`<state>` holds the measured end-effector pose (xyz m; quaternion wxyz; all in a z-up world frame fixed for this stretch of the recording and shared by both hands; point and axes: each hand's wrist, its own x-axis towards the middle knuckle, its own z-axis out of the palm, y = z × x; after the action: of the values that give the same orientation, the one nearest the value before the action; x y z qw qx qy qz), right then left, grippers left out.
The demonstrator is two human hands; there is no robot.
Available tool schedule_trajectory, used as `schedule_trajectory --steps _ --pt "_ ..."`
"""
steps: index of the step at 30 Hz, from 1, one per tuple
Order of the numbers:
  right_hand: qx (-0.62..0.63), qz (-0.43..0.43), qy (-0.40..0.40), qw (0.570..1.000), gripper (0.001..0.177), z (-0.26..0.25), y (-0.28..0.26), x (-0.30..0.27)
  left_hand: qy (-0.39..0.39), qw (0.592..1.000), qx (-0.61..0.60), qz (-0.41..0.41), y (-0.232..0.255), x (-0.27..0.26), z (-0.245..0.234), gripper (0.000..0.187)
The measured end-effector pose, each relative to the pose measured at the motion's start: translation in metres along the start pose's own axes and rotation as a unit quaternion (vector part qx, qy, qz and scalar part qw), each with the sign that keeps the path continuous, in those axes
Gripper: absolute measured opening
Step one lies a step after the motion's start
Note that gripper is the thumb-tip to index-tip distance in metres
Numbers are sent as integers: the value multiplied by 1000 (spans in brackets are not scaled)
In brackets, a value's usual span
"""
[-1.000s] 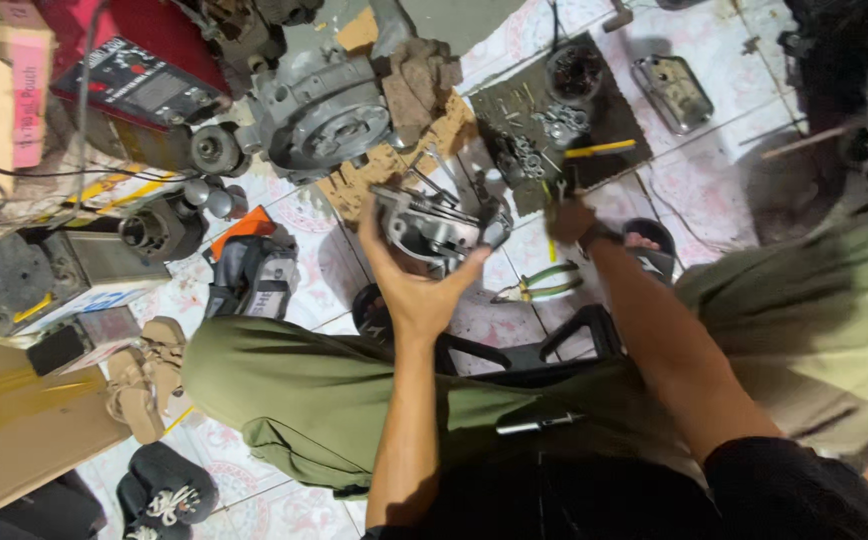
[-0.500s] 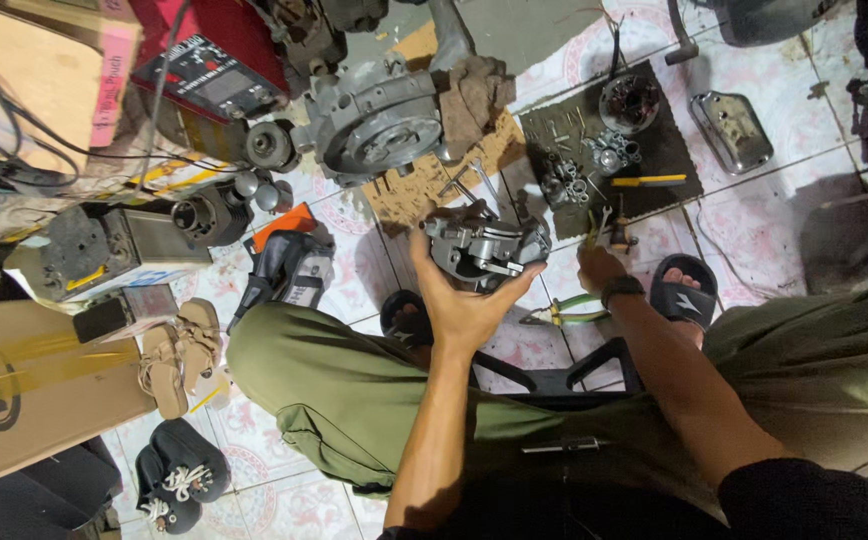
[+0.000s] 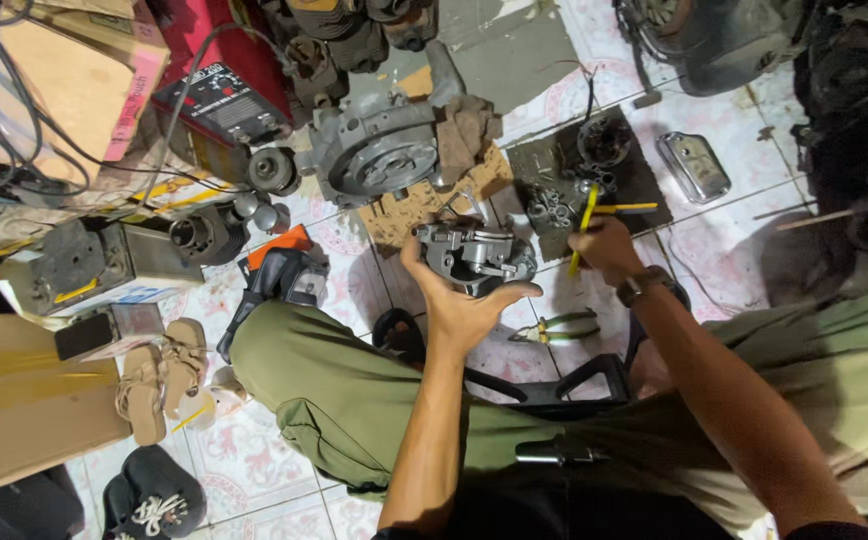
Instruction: The person sits on a chair and works on a small mechanical part, likely a carburetor, using a rag to wipe it and a yellow-handled screwdriver to adjust internal components. The person repeatedly rotates and manipulates the part throughout the clip.
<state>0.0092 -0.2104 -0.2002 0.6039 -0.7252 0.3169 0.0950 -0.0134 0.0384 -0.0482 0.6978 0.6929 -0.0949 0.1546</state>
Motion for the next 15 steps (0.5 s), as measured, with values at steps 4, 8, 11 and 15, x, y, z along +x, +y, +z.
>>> schedule_trajectory --steps 4,8,11,15 --pt "-34 -74 8 997 33 -15 -117 -98 -10 999 25 39 -53 -12 4 93" --pt "-48 -198 -38 978 33 -28 -146 -144 -6 1000 -15 -23 -15 -7 11 68" --pt "-115 -285 -26 951 33 -41 -161 -176 -9 996 -63 -56 5 3 17 63" --pt "-217 -366 -13 905 34 -41 -174 -215 8 991 -107 -77 32 7 27 58"
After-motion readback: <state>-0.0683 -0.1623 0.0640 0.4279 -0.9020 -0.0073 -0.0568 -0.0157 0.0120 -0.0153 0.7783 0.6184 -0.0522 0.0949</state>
